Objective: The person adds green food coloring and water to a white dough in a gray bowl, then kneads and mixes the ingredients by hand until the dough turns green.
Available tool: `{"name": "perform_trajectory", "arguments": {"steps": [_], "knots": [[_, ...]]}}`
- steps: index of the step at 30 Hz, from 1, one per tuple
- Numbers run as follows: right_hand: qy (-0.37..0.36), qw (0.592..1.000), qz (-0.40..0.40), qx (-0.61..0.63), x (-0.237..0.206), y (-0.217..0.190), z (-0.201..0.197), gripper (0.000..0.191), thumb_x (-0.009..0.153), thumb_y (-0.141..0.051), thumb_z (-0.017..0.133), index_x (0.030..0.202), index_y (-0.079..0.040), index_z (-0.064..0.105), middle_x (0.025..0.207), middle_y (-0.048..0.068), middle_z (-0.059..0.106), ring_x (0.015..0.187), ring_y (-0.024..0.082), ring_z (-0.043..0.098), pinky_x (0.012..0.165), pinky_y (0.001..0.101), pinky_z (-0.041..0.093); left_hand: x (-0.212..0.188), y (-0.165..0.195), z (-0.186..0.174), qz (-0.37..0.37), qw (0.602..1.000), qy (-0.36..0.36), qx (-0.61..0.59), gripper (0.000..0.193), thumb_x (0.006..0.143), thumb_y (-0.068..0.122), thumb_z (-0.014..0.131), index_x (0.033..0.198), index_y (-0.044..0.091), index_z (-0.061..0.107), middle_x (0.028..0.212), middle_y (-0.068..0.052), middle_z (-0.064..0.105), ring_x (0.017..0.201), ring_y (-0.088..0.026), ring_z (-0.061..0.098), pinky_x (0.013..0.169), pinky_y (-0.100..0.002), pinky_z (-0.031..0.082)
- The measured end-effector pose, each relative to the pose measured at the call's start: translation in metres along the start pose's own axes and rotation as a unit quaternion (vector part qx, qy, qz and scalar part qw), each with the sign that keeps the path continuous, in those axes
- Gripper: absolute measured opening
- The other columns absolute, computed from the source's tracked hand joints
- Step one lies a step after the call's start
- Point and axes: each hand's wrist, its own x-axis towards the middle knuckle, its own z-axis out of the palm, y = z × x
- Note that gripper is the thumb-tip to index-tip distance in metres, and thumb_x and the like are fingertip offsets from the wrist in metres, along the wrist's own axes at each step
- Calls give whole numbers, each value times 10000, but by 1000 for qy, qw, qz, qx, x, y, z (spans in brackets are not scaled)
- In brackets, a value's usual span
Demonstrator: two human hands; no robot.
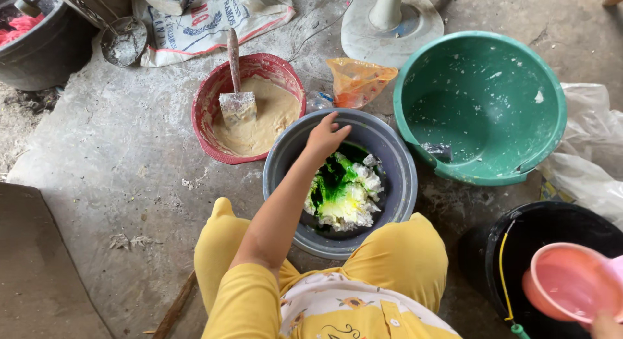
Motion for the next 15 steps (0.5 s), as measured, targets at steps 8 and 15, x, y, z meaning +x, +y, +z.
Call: {"name": "perform_trajectory", "arguments": {"steps": [8,15], "knots": [[-114,984,130,29,-17,-14,69,392,853,21,561,1140,279,637,1010,336,720,893,343,741,843,395,602,0,-33,-55,-165,978,13,-124,777,866,342,743,1549,188,405,1373,-68,621,904,-160,647,688,-367,566],[4,954,295,-56,-29,-20,99,347,955,-137,739,1067,182,659,975,355,729,828,374,762,732,427,658,-37,-63,-84,-167,972,-17,-166,789,892,345,733,1574,174,375,1409,-60,615,959,-165,637,734,-362,560]]}}
